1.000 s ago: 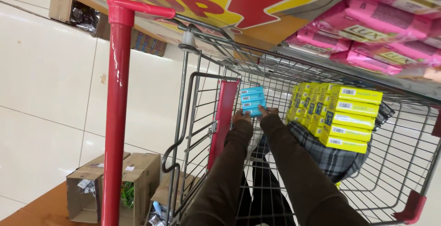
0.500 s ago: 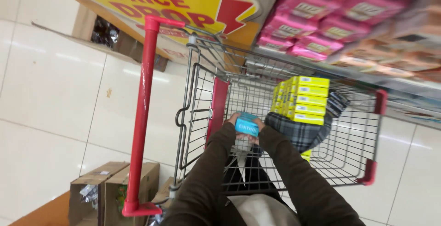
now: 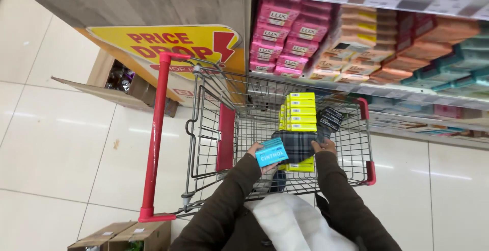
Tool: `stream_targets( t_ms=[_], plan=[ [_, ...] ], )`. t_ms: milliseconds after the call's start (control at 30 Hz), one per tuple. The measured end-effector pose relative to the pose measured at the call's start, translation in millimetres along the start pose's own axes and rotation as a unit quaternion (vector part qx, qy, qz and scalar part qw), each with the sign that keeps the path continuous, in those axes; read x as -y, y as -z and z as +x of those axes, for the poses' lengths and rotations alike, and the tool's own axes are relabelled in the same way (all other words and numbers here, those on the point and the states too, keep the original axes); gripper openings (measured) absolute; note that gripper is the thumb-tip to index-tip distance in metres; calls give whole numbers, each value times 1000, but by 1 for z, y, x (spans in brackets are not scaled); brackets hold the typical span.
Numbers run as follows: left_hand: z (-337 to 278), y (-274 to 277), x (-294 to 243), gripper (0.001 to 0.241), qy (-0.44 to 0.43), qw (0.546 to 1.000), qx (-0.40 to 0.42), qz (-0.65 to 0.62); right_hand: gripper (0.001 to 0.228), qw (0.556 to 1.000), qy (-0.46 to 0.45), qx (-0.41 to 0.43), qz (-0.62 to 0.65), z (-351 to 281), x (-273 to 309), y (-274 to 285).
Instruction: The user is organizing soap bars and other items in a shopping cart and on store shelves.
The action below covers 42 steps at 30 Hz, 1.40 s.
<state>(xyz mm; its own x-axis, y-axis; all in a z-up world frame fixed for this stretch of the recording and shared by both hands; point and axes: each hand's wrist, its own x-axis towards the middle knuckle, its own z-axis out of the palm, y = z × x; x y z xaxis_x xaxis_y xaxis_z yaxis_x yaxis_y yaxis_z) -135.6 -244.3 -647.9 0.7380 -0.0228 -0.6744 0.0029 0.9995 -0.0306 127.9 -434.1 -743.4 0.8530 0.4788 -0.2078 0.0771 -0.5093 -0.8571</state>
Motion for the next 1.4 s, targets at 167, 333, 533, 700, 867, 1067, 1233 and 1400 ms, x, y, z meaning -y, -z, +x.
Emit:
stream_targets(
  t_ms=[167, 333, 533, 700, 867, 1067, 1233, 1400],
  plan=[
    [-8, -29, 15, 60, -2, 1000, -25, 19, 64, 975, -77, 77, 194, 14, -25, 15],
    [-22, -60, 18, 55, -2, 999, 35, 17, 64, 873, -169, 179, 421, 51, -35, 5],
    [-5, -50, 20, 55, -39, 999, 4, 29, 53, 873, -111, 125, 459, -34, 82, 26],
    [9, -45, 26, 58, -126, 989, -37, -62, 32, 921, 351, 101, -133, -137, 197, 30],
    [23, -36, 31, 48, -176, 974, 140, -10, 31, 917, 353, 101, -155, -140, 258, 41],
    [-4, -70, 27, 28, -167, 976, 118, -77, 23, 890, 414, 79, -174, -161, 285, 44],
    [-42, -85, 30, 29, -171, 974, 133, -65, 23, 924, 359, 68, -116, -133, 267, 52],
    [-126, -134, 32, 55, -43, 984, 170, 6, 15, 952, 282, 115, 30, -136, 257, 71]
  ],
)
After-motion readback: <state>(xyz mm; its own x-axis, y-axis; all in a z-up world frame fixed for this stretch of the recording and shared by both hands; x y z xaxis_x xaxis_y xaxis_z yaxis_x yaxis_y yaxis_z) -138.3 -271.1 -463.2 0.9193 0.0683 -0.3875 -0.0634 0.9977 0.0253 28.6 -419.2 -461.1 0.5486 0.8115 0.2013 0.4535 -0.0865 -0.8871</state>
